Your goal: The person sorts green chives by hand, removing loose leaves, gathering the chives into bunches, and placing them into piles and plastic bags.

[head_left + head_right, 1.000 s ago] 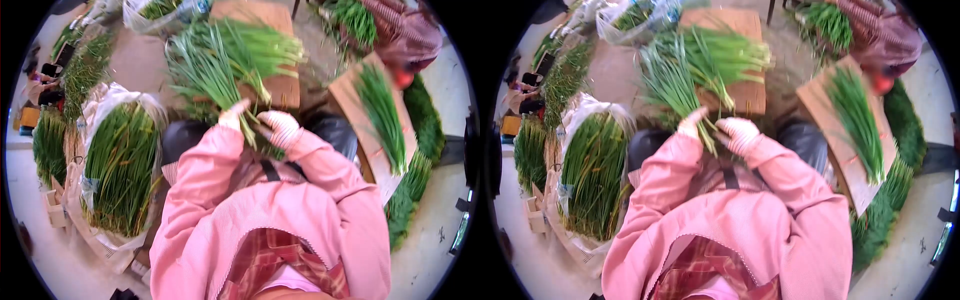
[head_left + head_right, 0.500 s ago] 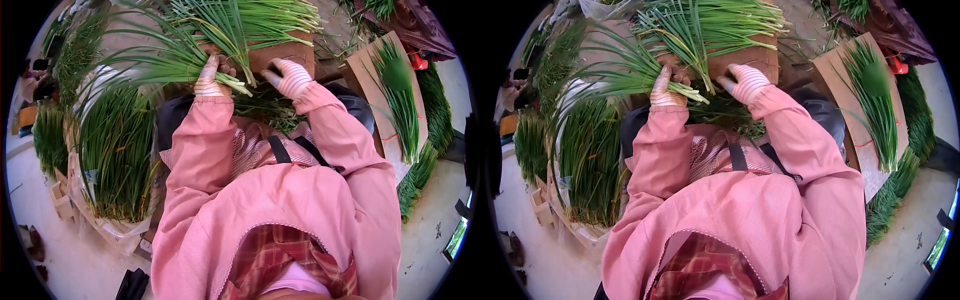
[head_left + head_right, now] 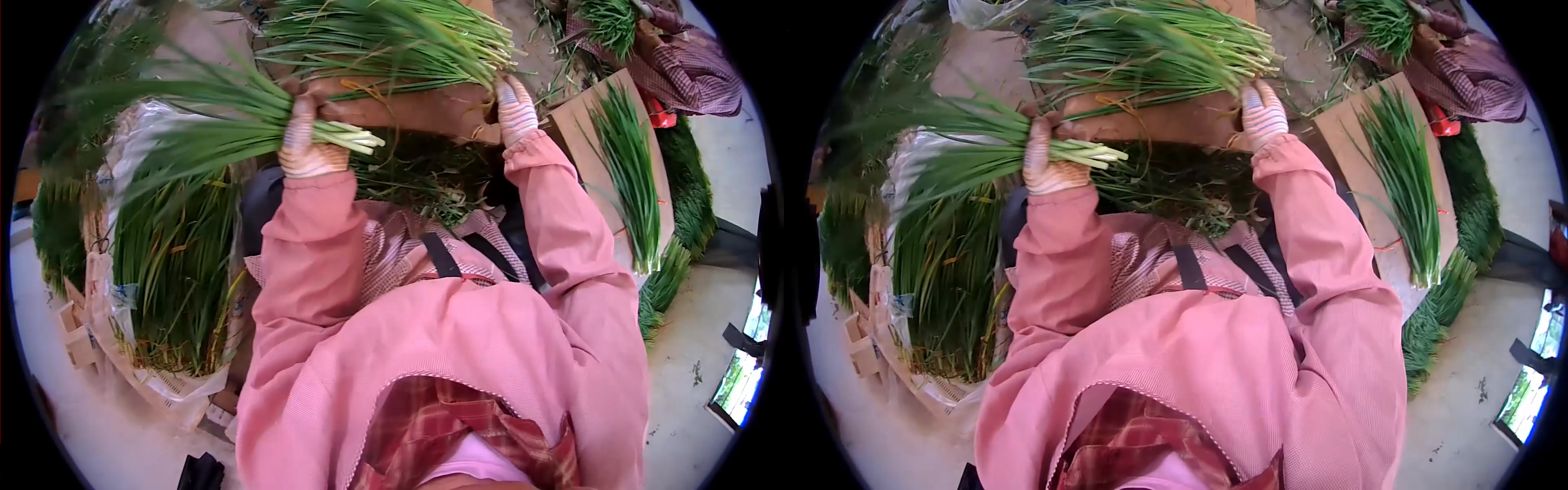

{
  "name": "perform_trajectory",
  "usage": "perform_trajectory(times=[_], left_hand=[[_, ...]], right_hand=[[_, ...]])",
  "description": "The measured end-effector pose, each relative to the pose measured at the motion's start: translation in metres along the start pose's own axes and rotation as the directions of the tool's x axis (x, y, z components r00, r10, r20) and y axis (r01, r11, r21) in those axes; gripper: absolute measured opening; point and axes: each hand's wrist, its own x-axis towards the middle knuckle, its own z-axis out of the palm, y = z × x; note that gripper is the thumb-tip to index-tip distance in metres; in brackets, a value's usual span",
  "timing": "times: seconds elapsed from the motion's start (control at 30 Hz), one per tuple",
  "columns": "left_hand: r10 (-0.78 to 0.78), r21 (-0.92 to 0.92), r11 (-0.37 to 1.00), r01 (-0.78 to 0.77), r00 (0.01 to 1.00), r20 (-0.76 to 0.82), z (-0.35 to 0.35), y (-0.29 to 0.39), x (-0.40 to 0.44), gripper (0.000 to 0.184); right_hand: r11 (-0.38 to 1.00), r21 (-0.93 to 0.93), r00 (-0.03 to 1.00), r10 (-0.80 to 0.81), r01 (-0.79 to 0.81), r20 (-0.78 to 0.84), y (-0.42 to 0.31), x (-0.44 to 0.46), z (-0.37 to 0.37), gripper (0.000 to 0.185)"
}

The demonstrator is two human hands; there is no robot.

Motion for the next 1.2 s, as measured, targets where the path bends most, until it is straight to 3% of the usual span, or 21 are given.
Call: perform_trajectory(times=[0.07, 0.17, 0.2, 0.27, 0.33, 0.4, 0.43, 0.47, 0.53, 0.57, 0.6, 0.67, 0.73, 0.8, 0.83, 0.87, 0.93, 1.0, 1.07, 1.1, 1.2], left_hand=[[0.009, 0.012, 1.0, -0.008, 0.994, -0.106, 0.001, -0.008, -0.001, 0.023], [-0.336, -0.292, 0.916, 0.277, 0.925, -0.179, -0.002, -0.019, -0.004, 0.002], [-0.328, -0.251, 0.927, 0.279, 0.927, -0.183, -0.003, -0.022, -0.006, 0.005], [-0.242, -0.069, 0.97, 0.232, 0.927, -0.287, 0.002, -0.029, -0.011, 0.006], [-0.214, 0.023, 0.972, 0.233, 0.925, -0.314, -0.001, -0.036, -0.011, 0.008], [-0.239, 0.168, 0.944, 0.284, 0.94, -0.244, -0.007, -0.042, -0.01, 0.016], [-0.293, 0.19, 0.919, 0.345, 0.922, -0.252, -0.011, -0.047, -0.011, 0.015], [-0.356, 0.183, 0.905, 0.384, 0.919, -0.17, -0.019, -0.054, -0.009, 0.017], [-0.35, 0.183, 0.881, 0.436, 0.861, -0.368, -0.019, -0.062, -0.01, 0.019], [-0.331, 0.167, 0.897, 0.409, 0.873, -0.358, -0.019, -0.064, -0.01, 0.018], [-0.334, 0.171, 0.894, 0.413, 0.871, -0.359, -0.016, -0.062, -0.009, 0.018], [-0.271, 0.077, 0.95, 0.301, 0.924, -0.271, -0.009, -0.055, -0.009, 0.019], [-0.031, 0.249, 0.96, 0.13, 0.93, -0.366, 0.0, -0.048, -0.003, 0.016], [0.052, 0.31, 0.949, 0.058, 0.941, -0.334, 0.002, -0.024, 0.004, 0.015], [0.15, 0.345, 0.937, -0.047, 0.949, -0.279, 0.001, -0.009, 0.005, 0.011], [0.245, 0.377, 0.914, -0.149, 0.944, -0.221, 0.0, 0.006, 0.007, 0.008], [0.345, 0.339, 0.905, -0.256, 0.908, -0.238, 0.006, 0.033, 0.011, 0.008], [0.511, 0.383, 0.829, -0.408, 0.831, -0.221, 0.003, 0.045, 0.017, 0.007], [0.535, 0.401, 0.817, -0.415, 0.805, -0.257, -0.002, 0.039, 0.017, 0.007], [0.375, 0.343, 0.901, -0.267, 0.877, -0.302, -0.011, 0.034, 0.018, 0.008], [0.021, 0.138, 0.99, 0.023, 0.949, -0.313, 0.001, 0.012, 0.005, 0.015]], right_hand=[[0.99, 0.056, 0.991, 0.132, -0.131, -0.017, -0.007, -0.003, -0.013, 0.015], [0.645, -0.763, 0.982, 0.116, 0.041, 0.151, 0.002, -0.006, -0.012, 0.035], [0.649, -0.76, 0.981, 0.119, 0.04, 0.154, 0.002, -0.005, -0.012, 0.035], [0.951, -0.305, 0.936, 0.15, -0.049, 0.318, 0.004, -0.005, -0.012, 0.036], [0.905, -0.36, 0.904, 0.333, -0.227, 0.268, -0.015, -0.016, -0.008, 0.034], [0.696, -0.705, 0.918, 0.178, 0.136, 0.353, -0.005, -0.008, -0.012, 0.032], [0.739, -0.643, 0.912, 0.096, 0.203, 0.399, 0.001, -0.007, -0.014, 0.03], [0.74, -0.642, 0.909, 0.105, 0.2, 0.403, -0.003, -0.008, -0.012, 0.03], [0.704, -0.703, 0.944, 0.158, 0.098, 0.29, -0.016, -0.011, -0.005, 0.032], [0.764, -0.63, 0.968, 0.031, 0.137, 0.249, -0.002, -0.005, -0.007, 0.025], [0.967, -0.25, 0.972, 0.023, 0.038, 0.236, -0.022, -0.026, 0.004, 0.022], [0.993, -0.09, 0.986, -0.06, 0.075, 0.155, -0.04, -0.04, 0.007, 0.019], [0.985, -0.092, 0.982, -0.131, 0.144, 0.136, -0.06, -0.057, 0.006, 0.018], [0.893, -0.262, 0.902, -0.272, 0.367, 0.334, -0.053, -0.07, -0.002, 0.013], [0.687, -0.367, 0.756, -0.421, 0.627, 0.502, -0.031, -0.071, -0.011, 0.013], [0.487, -0.471, 0.649, -0.31, 0.736, 0.694, -0.03, -0.084, -0.015, 0.015], [0.126, -0.696, 0.534, 0.551, 0.706, 0.641, -0.029, -0.105, -0.007, 0.024], [0.172, -0.745, 0.423, 0.731, 0.645, 0.535, -0.014, -0.105, -0.03, 0.028], [0.174, -0.809, 0.71, 0.401, 0.561, 0.579, -0.016, -0.093, -0.03, 0.03], [0.186, -0.825, 0.802, 0.196, 0.534, 0.564, -0.018, -0.082, -0.023, 0.033], [0.359, -0.808, 0.865, 0.002, 0.468, 0.502, -0.03, -0.057, 0.002, 0.049]])
